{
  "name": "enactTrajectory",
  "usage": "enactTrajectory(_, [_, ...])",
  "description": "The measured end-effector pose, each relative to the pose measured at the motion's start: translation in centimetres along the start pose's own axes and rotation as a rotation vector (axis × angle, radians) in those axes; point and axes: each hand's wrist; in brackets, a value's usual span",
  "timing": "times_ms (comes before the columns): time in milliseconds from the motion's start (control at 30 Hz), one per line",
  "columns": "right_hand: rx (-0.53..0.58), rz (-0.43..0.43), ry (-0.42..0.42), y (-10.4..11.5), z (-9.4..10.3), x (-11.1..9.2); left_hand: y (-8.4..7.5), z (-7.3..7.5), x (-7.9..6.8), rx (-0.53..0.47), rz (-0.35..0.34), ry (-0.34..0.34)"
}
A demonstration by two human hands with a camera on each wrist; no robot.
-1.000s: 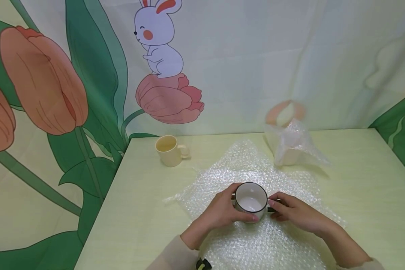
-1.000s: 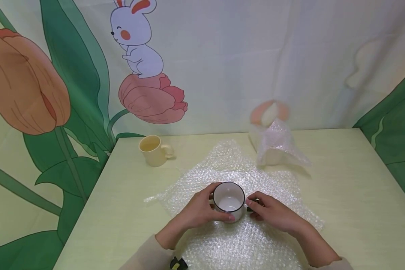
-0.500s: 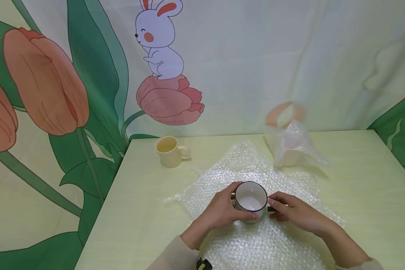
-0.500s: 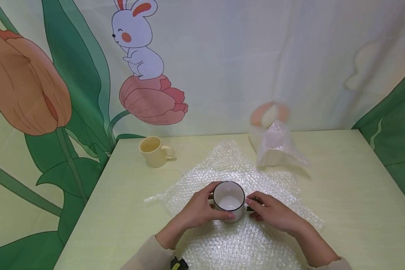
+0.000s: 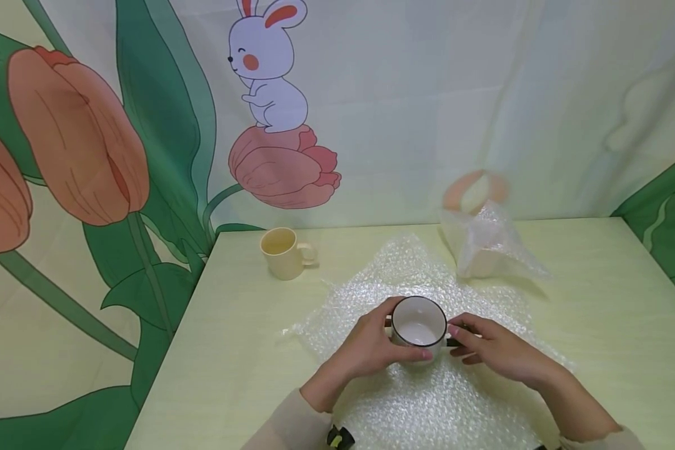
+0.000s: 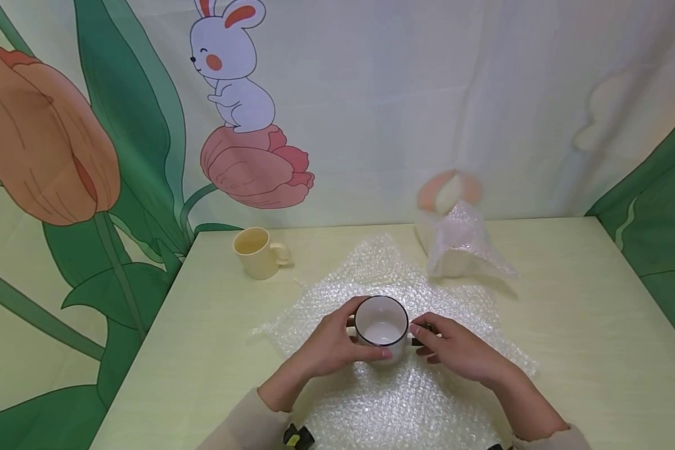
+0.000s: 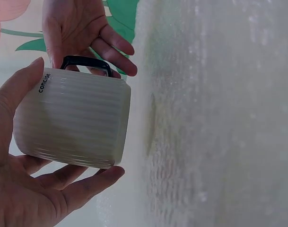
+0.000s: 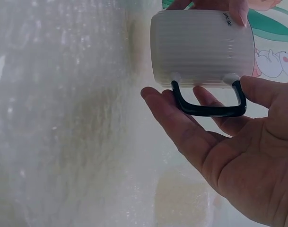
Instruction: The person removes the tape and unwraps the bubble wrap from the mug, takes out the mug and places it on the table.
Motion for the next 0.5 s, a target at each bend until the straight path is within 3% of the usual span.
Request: enactTrajectory(500, [0.0,0.041,-0.01,1.8,0.1,1.3,-0.4,1.7,0.3,-0.034,0.005,-0.031])
Point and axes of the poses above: each hand's wrist, its own x-axis towards the middle knuckle, its own z-axis out of the back of the hand, y = z × x, and after that the axes turned 5 degrees about -z, right-handed
